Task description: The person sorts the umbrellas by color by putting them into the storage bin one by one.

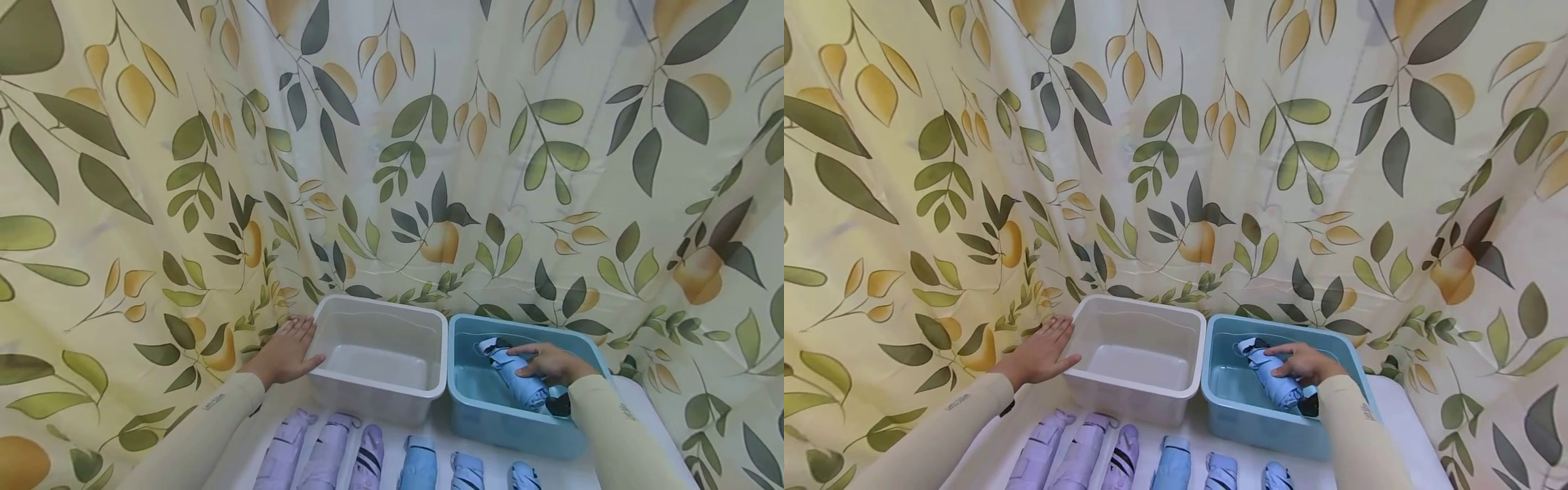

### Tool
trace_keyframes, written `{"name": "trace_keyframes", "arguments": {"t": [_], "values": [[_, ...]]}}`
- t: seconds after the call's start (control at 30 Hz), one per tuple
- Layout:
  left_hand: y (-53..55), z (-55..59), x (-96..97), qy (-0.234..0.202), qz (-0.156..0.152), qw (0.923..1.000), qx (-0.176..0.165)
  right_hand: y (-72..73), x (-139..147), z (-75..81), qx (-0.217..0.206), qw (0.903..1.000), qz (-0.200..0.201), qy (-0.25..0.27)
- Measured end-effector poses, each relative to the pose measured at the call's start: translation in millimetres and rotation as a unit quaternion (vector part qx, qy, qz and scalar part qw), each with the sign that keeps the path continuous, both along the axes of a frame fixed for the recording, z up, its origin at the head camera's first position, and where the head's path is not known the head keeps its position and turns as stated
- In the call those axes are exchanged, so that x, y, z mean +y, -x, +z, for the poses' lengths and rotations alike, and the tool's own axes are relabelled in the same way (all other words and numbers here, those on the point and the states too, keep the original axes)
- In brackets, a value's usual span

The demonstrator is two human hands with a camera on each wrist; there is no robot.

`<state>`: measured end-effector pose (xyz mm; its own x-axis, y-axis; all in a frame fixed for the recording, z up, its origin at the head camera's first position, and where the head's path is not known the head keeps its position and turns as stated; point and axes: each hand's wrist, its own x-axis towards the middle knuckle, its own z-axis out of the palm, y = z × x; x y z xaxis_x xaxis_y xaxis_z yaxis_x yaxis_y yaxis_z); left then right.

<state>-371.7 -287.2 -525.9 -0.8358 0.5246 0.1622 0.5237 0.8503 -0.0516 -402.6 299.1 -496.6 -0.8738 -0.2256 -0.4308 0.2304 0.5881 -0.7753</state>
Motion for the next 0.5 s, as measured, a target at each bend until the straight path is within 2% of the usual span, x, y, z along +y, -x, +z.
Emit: {"name": "trace_keyframes", "arguments": {"t": [0.23,0.5], "values": [[-2.4,7.8,-0.1,-0.007,-0.004,1.0,0.003,11.3,-18,-11.7,0.005,0.9976,0.043,-0.053],[2.0,-4.3,-1.9,-0.012,-0.007,0.9999,0.009,18.4,-41,-30.9,0.035,0.9877,0.101,-0.114]]}}
